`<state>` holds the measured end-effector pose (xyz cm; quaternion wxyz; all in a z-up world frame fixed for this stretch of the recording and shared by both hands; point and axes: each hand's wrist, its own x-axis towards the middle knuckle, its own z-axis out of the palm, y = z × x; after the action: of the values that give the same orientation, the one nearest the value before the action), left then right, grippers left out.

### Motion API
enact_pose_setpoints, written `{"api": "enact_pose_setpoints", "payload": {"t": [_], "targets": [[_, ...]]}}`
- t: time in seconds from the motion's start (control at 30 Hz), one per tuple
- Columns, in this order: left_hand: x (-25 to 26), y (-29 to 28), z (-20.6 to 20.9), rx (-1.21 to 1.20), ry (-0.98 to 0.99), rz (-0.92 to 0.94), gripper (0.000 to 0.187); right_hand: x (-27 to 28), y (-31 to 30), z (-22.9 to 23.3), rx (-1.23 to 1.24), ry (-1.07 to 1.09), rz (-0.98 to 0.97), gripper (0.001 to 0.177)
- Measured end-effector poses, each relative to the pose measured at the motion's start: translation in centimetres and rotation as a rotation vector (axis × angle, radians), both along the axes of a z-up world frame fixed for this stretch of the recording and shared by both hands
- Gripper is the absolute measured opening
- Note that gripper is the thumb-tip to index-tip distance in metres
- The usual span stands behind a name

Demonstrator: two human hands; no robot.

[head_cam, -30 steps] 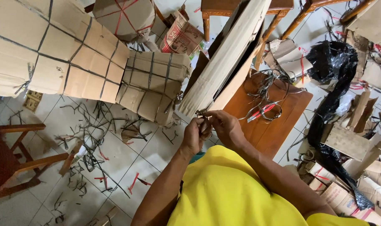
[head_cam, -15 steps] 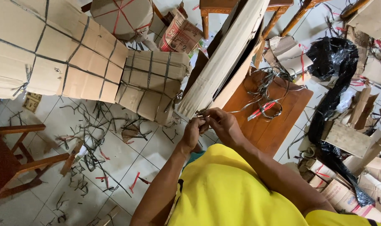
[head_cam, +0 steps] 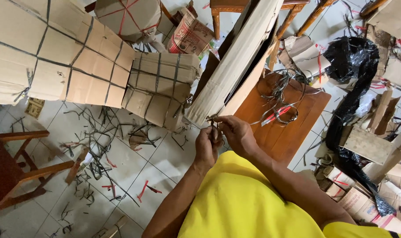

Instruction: Wrapping a wooden chair backrest with cardboard and securing it with plastic straps for transport.

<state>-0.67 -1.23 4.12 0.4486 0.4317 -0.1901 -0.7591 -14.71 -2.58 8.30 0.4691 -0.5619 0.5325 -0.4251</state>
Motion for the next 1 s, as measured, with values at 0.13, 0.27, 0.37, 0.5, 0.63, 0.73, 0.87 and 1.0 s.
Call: {"api": "enact_pose_setpoints", "payload": {"t": [0.13,0.27,0.37,0.5,0.63,0.73,0.87,1.0], "targets": [[0.5,-0.1,-1.0,0.093,0.129,0.031,0.037,0.2,0.2,1.3,-0.050,0.264,0.054,0.024],[1.3,-1.0,-2.6,0.079,0.157,-0.120,0.040,0.5,0.2,1.9,-0.106,0.478,0.046,0.023],[1.2,-1.6,-0.6,0.094,0.042,-0.124,0.035,-0.2,0.3,0.0,-0.087,0.436,0.067,0.027],[1.6,-1.6,-1.9,0.035,0.000,-0.142,0.037,-1.0,-0.6,1.5,-0.111,0.552,0.178,0.026],[1.6,-1.4,-0.9,-0.022,-0.004,-0.133,0.033,-1.5,-2.3,0.7,-0.207,0.680,0.318,0.017],[2.0,-1.3,-0.1,-0.077,-0.033,-0.171,0.035,-1.0,-2.6,0.0,-0.275,0.790,0.371,0.011],[2.3,-1.7,0.4,-0.139,-0.184,-0.209,0.035,-0.6,-2.2,1.5,-0.294,0.795,0.405,0.010],[3.2,-2.3,-0.7,-0.229,-0.285,-0.266,0.037,-0.7,-2.3,4.1,-0.243,0.840,0.496,0.012]]}}
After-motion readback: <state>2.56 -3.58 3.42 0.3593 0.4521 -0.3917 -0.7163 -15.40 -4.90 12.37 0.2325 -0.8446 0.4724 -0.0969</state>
